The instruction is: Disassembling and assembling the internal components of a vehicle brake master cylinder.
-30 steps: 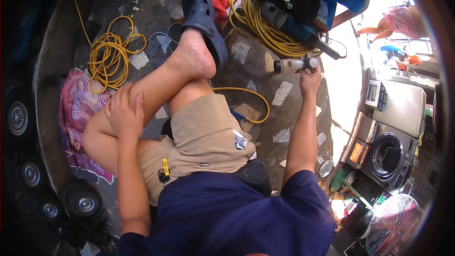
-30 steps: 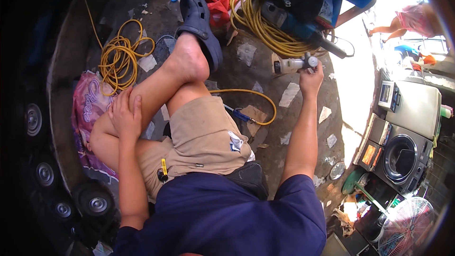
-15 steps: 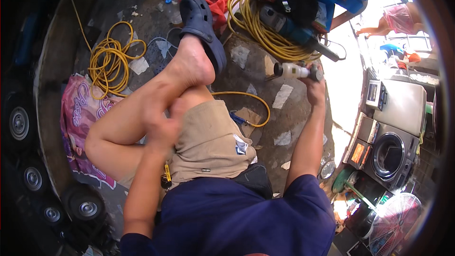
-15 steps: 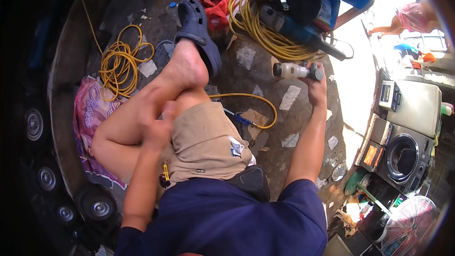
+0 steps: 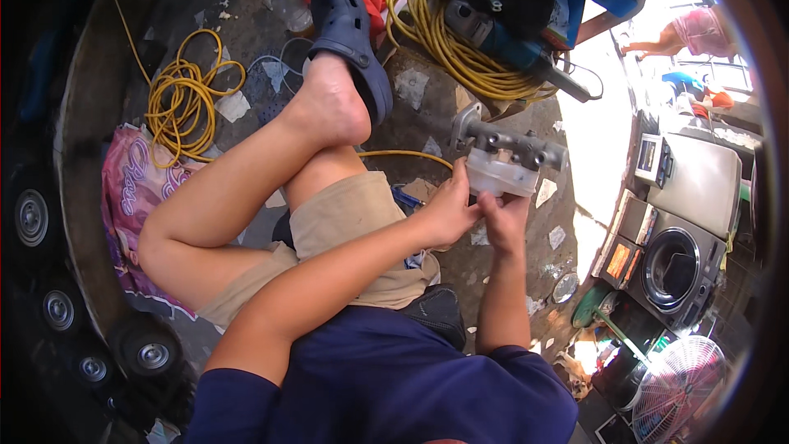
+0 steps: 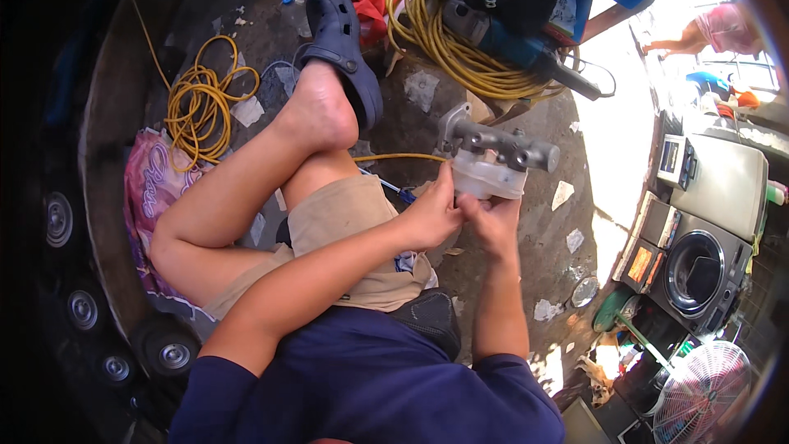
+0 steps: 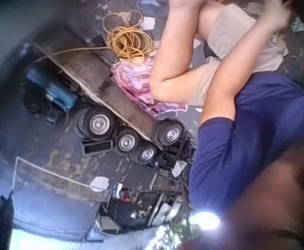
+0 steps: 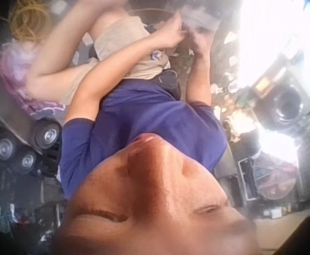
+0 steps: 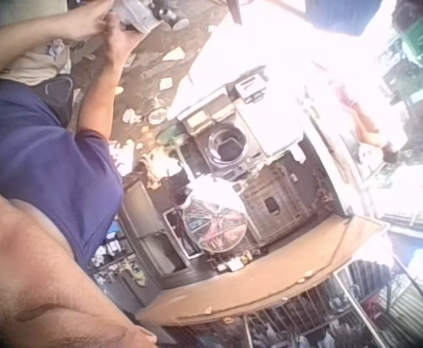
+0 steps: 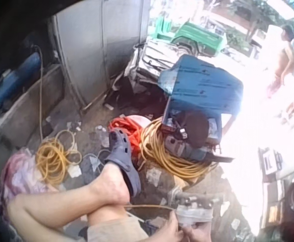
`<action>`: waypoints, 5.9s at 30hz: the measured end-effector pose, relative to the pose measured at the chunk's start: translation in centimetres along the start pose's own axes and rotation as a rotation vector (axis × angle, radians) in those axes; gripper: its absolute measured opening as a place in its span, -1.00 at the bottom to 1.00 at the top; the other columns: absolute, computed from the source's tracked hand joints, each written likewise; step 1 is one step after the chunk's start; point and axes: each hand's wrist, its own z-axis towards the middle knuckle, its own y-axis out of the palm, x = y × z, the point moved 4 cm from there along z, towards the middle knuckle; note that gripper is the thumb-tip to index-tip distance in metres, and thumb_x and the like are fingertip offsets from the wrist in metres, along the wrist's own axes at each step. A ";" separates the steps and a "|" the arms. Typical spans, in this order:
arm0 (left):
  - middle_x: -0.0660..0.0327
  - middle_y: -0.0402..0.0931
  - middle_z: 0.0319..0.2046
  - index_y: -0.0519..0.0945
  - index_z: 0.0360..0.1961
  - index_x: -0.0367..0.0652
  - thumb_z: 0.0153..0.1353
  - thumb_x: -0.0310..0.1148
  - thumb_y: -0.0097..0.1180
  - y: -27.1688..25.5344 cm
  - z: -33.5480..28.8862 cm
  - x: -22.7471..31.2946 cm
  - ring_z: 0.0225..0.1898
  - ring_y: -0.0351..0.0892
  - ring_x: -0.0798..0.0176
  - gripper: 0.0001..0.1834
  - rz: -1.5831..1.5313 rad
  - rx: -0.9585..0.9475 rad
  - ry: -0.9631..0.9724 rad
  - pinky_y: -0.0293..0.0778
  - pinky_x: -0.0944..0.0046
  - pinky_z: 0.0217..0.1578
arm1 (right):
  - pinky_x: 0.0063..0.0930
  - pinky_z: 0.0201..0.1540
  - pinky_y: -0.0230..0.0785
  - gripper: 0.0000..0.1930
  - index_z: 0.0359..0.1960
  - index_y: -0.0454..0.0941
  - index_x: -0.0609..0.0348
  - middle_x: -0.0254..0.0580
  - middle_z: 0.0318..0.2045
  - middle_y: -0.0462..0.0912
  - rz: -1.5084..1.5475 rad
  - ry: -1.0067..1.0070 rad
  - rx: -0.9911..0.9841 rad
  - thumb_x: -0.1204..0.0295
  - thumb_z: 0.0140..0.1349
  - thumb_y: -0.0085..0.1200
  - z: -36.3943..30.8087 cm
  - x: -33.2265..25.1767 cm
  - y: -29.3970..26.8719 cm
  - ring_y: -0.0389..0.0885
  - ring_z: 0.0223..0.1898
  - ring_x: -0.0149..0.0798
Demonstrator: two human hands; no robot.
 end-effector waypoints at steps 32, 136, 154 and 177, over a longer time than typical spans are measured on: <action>0.22 0.50 0.23 0.70 0.01 0.03 0.15 0.05 0.34 -18.4 -2.6 4.9 0.44 0.29 0.00 -0.52 1.440 0.493 0.430 0.13 -0.18 0.41 | -0.35 -0.03 0.62 -0.53 0.04 0.47 0.34 -0.07 -0.06 0.68 -0.553 -0.523 0.801 0.42 0.20 0.44 7.8 3.2 -8.4 0.71 -0.11 -0.22; 0.05 0.67 -0.08 0.62 0.08 -0.33 0.07 -0.44 0.53 -10.7 -9.9 15.8 -0.11 0.73 0.20 -0.46 0.240 0.359 0.748 0.62 0.24 -0.06 | -0.47 -0.27 0.62 -0.37 0.36 0.37 0.27 0.07 0.13 0.62 0.788 0.187 0.126 -0.02 0.52 -0.20 1.2 -5.3 10.7 0.71 -0.28 -0.31; 0.14 0.64 -0.25 0.73 0.01 -0.23 0.10 -0.57 0.42 -11.7 -10.3 16.4 -0.31 0.68 0.30 -0.61 0.242 0.273 0.739 0.62 0.35 -0.27 | -0.49 -0.47 0.62 -0.27 0.29 0.43 0.38 0.02 -0.03 0.73 0.791 0.313 -0.133 -0.11 0.48 -0.25 0.7 -4.7 10.8 0.77 -0.35 -0.24; 0.04 0.56 -0.33 0.56 -0.25 -0.29 0.39 -0.28 0.21 -23.3 -12.0 11.2 -0.30 0.58 0.08 -0.76 0.675 0.655 0.359 0.51 0.16 -0.16 | -0.32 -0.22 0.66 -0.61 0.01 0.51 0.31 -0.14 -0.20 0.69 -0.299 -0.064 0.606 0.44 0.23 0.39 4.7 0.6 -3.5 0.71 -0.26 -0.27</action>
